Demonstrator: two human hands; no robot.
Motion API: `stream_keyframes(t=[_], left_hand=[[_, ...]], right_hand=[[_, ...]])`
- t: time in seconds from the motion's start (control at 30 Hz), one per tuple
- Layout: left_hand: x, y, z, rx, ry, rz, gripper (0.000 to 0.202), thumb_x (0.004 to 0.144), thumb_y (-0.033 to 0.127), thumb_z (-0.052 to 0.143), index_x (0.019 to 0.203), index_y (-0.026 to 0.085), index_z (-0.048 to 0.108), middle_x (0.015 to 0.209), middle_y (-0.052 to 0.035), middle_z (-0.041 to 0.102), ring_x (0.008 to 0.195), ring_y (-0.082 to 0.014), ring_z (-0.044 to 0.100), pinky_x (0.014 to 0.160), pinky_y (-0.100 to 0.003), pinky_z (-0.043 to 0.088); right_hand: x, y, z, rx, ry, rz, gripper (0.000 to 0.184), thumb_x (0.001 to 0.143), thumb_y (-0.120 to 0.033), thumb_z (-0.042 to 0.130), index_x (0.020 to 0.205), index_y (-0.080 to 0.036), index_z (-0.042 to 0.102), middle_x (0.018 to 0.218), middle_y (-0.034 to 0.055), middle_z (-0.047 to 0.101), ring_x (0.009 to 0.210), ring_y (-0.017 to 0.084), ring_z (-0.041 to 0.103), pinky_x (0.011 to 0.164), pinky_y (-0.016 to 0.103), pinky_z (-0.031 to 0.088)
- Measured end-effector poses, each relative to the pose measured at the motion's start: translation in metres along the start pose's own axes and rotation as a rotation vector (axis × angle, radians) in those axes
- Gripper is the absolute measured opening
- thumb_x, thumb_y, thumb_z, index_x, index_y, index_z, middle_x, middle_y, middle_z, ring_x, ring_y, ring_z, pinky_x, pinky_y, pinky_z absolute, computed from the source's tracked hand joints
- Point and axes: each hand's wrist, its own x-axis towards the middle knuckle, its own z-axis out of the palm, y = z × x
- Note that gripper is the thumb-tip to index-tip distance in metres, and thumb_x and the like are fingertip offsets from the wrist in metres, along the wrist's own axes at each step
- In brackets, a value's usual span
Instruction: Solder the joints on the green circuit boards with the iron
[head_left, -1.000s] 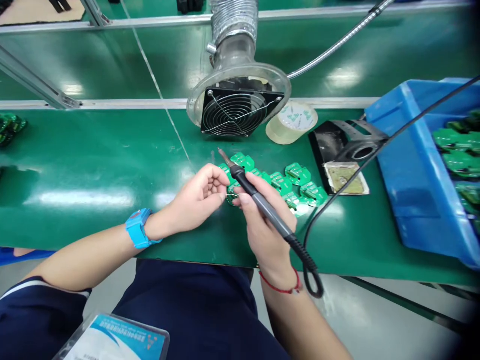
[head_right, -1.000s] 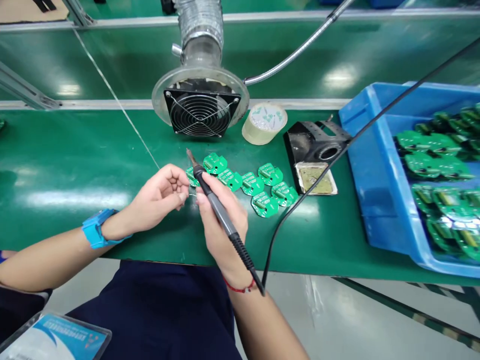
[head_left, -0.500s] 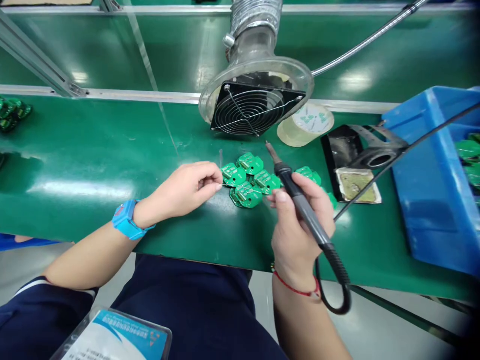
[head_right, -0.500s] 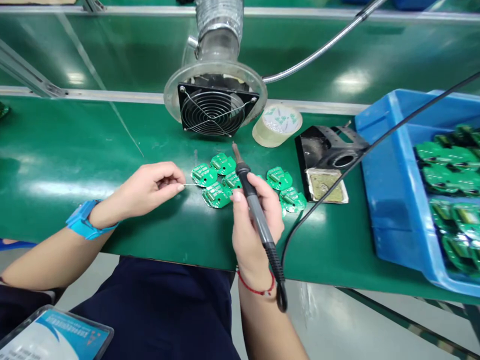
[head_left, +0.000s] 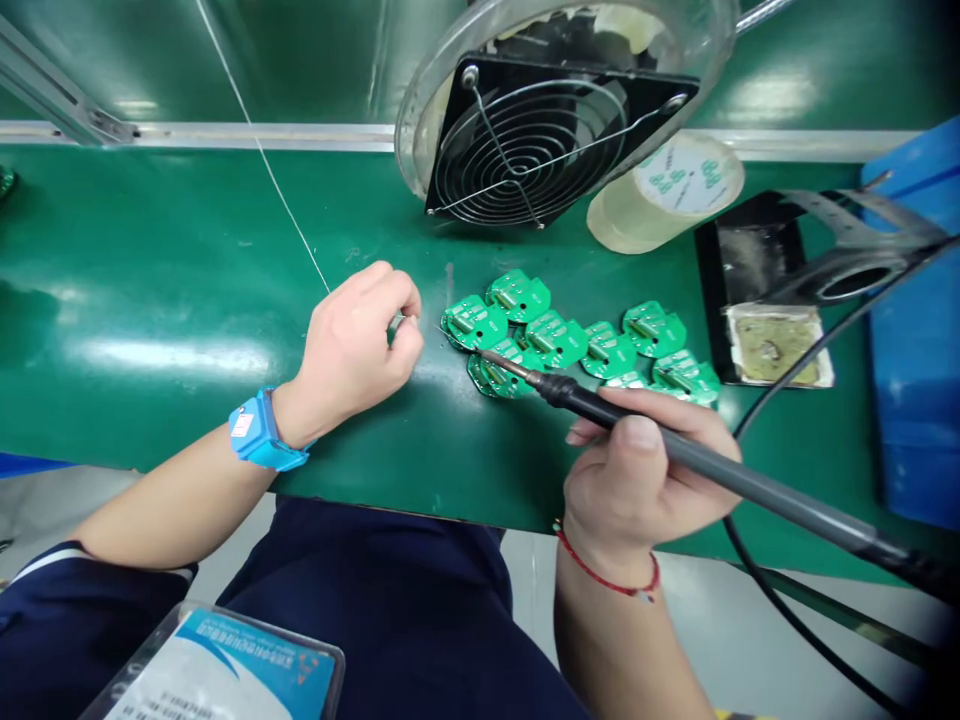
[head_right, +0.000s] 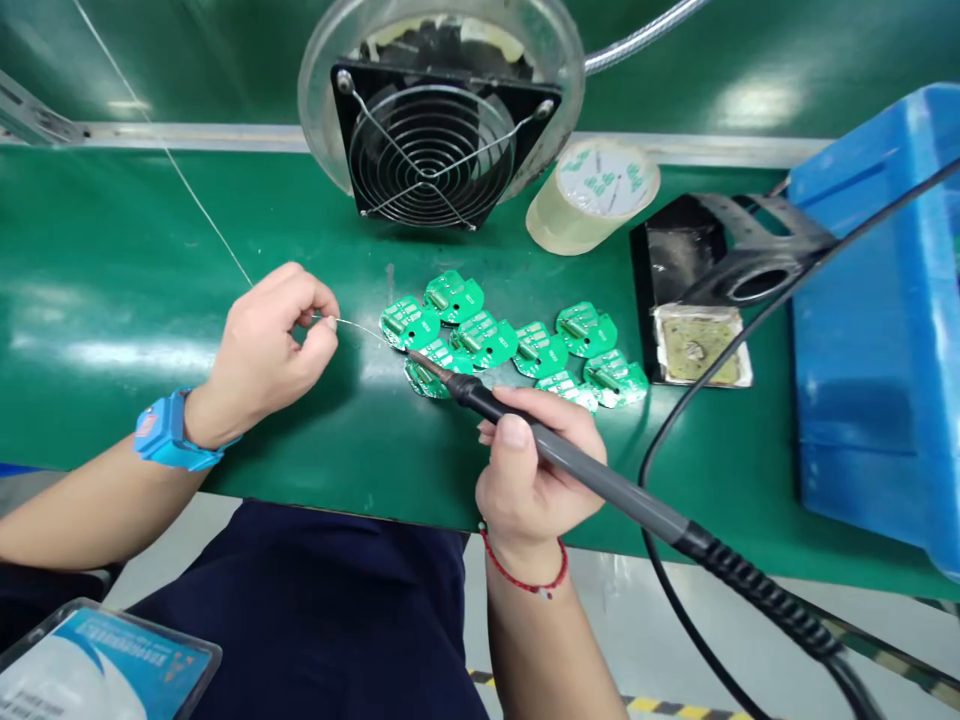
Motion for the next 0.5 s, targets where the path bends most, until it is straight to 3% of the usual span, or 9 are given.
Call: stream_keyframes(t=[0.5], left_hand=[[0.0006,-0.0105,0.0089,0.003,0.117,0.162,0.016,0.073,0.003,0.053,0.074,0.019,0.05,0.068,0.0009,0.046,0.062,-0.0119,0.044,0.057,-0.029,0.035]], right_hand=[[0.0007,0.0029,0.0001,0.034,-0.002,-0.023,0.014,0.085,-0.031,0.066,0.092,-0.022,0.074,0.072,-0.0012,0.068,0.047,0.009,0.058,0.036,0.023,0.043]])
